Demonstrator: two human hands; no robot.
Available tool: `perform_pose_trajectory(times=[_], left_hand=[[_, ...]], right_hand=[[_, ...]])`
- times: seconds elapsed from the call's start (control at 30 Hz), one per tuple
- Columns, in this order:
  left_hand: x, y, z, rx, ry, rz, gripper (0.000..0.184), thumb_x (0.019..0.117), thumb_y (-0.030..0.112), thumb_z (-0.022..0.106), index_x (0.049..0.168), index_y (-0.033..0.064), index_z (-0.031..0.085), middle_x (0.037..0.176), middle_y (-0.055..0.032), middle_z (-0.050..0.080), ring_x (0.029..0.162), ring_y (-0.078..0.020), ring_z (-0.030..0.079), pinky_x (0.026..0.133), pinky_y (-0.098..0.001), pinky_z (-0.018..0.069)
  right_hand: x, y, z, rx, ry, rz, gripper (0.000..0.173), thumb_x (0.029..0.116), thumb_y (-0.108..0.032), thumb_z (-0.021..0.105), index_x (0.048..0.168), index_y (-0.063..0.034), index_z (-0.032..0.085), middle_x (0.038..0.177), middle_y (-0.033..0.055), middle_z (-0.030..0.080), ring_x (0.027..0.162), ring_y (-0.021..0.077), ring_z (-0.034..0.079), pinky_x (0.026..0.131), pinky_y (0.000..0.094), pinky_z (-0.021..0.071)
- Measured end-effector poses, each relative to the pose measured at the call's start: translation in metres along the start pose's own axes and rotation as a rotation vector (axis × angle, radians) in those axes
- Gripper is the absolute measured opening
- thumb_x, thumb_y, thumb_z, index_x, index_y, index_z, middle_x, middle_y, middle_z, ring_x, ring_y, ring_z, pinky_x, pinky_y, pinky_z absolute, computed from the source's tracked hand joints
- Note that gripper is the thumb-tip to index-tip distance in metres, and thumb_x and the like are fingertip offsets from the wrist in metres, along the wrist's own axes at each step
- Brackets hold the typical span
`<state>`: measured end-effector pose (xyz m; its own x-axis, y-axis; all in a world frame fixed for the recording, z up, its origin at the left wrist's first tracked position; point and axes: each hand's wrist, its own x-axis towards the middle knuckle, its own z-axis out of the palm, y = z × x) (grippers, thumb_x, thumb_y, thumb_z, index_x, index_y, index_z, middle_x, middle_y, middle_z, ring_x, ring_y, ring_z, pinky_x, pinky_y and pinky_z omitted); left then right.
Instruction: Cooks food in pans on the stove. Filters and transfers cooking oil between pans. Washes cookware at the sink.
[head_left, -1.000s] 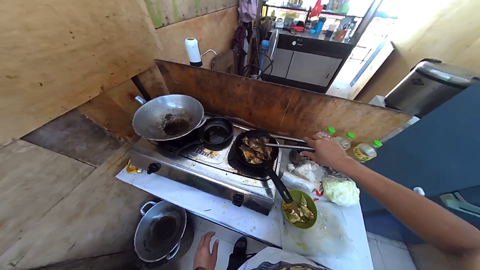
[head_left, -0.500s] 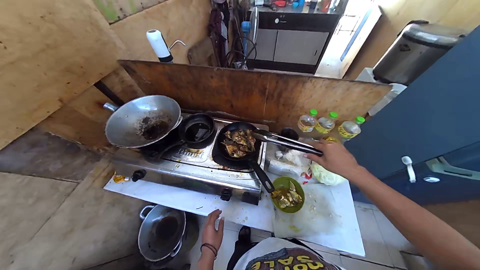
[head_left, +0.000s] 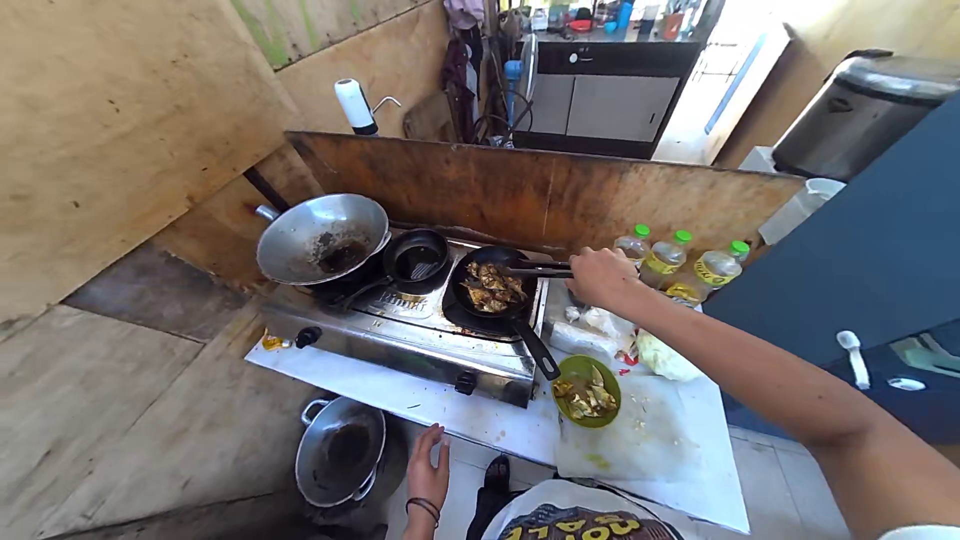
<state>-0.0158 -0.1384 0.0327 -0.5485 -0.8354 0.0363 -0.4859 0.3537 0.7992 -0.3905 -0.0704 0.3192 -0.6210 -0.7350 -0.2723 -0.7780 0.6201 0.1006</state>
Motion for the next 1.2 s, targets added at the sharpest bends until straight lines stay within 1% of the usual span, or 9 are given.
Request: perform_pose_trajectory(times=[0.13,0.23,0.3,0.43,0.63,0.77,0.9,1.07,1.2], left_hand=[[-0.011,-0.010,-0.001,-0.004,0.002,-0.075,0.030,0.0977,0.003,0.061,0.124,-0.0091,0.066,0.133,-0.0277,0.062,0.114,-0.0380,0.067,0.101,-0.0498,0.0532],[-0.009,-0.010,0.000,0.002,0.011,-0.071,0.030,0.0976,0.004,0.061,0.124,-0.0091,0.065,0.133,-0.0280,0.061,0.114,-0.0387,0.066,0.101,-0.0513,0.0531],[-0.006,-0.007,0.001,0.006,0.034,-0.035,0.030,0.0971,0.004,0.061,0.123,-0.0102,0.065,0.133,-0.0290,0.062,0.115,-0.0406,0.066,0.101,-0.0536,0.0523],[-0.001,-0.004,0.005,0.036,0.085,0.041,0.031,0.0962,0.006,0.060,0.121,-0.0123,0.064,0.131,-0.0326,0.061,0.112,-0.0429,0.066,0.097,-0.0542,0.0536],[0.004,0.017,0.009,0.096,0.103,0.052,0.029,0.0969,0.005,0.059,0.119,-0.0118,0.065,0.134,-0.0341,0.058,0.110,-0.0423,0.066,0.092,-0.0521,0.0555],[0.010,0.043,0.014,0.135,0.143,0.070,0.028,0.0967,0.004,0.059,0.119,-0.0112,0.066,0.139,-0.0341,0.055,0.111,-0.0430,0.066,0.092,-0.0530,0.0549],[0.006,0.063,0.016,0.164,0.204,0.142,0.030,0.0949,0.008,0.059,0.116,-0.0117,0.067,0.140,-0.0358,0.052,0.110,-0.0456,0.065,0.089,-0.0542,0.0556],[-0.029,0.068,0.007,0.207,0.268,0.098,0.028,0.0942,0.009,0.060,0.113,-0.0105,0.068,0.142,-0.0353,0.051,0.114,-0.0467,0.063,0.088,-0.0549,0.0560],[-0.065,0.064,-0.011,0.219,0.312,-0.039,0.027,0.0945,0.005,0.062,0.117,-0.0103,0.067,0.143,-0.0340,0.051,0.112,-0.0450,0.066,0.092,-0.0550,0.0556]], right_hand=[[-0.003,0.025,0.014,0.111,0.157,0.003,0.056,0.1016,-0.047,0.061,0.136,-0.0036,0.059,0.132,0.0234,0.061,0.118,0.0449,0.060,0.097,0.0617,0.0468],[-0.025,0.067,0.056,0.325,0.269,0.017,0.076,0.0956,-0.057,0.066,0.149,-0.0055,0.049,0.134,0.0262,0.059,0.113,0.0466,0.063,0.092,0.0648,0.0498],[-0.055,0.095,0.111,0.483,0.346,0.054,0.094,0.0897,-0.061,0.070,0.157,-0.0032,0.039,0.137,0.0296,0.056,0.111,0.0465,0.064,0.091,0.0643,0.0517],[-0.143,0.117,0.247,0.737,0.613,0.256,0.116,0.0735,-0.047,0.089,0.155,0.0109,0.030,0.133,0.0373,0.054,0.101,0.0456,0.066,0.084,0.0596,0.0567],[-0.243,0.114,0.380,0.910,0.590,0.758,0.127,0.0696,-0.041,0.093,0.159,0.0101,0.018,0.136,0.0420,0.050,0.106,0.0501,0.064,0.090,0.0618,0.0534],[-0.241,0.121,0.407,0.860,0.522,0.849,0.132,0.0670,-0.046,0.094,0.161,0.0061,0.016,0.134,0.0385,0.054,0.111,0.0516,0.062,0.091,0.0664,0.0515],[-0.216,0.140,0.409,0.710,0.422,0.692,0.138,0.0645,-0.049,0.093,0.160,0.0092,0.012,0.142,0.0384,0.052,0.128,0.0549,0.055,0.101,0.0749,0.0390],[-0.194,0.160,0.410,0.596,0.247,0.518,0.136,0.0732,-0.065,0.081,0.162,0.0081,0.008,0.161,0.0348,0.031,0.148,0.0494,0.036,0.116,0.0774,0.0169],[-0.190,0.160,0.409,0.561,0.410,0.426,0.128,0.0791,-0.071,0.068,0.158,0.0145,0.014,0.162,0.0389,0.021,0.151,0.0550,0.024,0.111,0.0835,0.0124]])
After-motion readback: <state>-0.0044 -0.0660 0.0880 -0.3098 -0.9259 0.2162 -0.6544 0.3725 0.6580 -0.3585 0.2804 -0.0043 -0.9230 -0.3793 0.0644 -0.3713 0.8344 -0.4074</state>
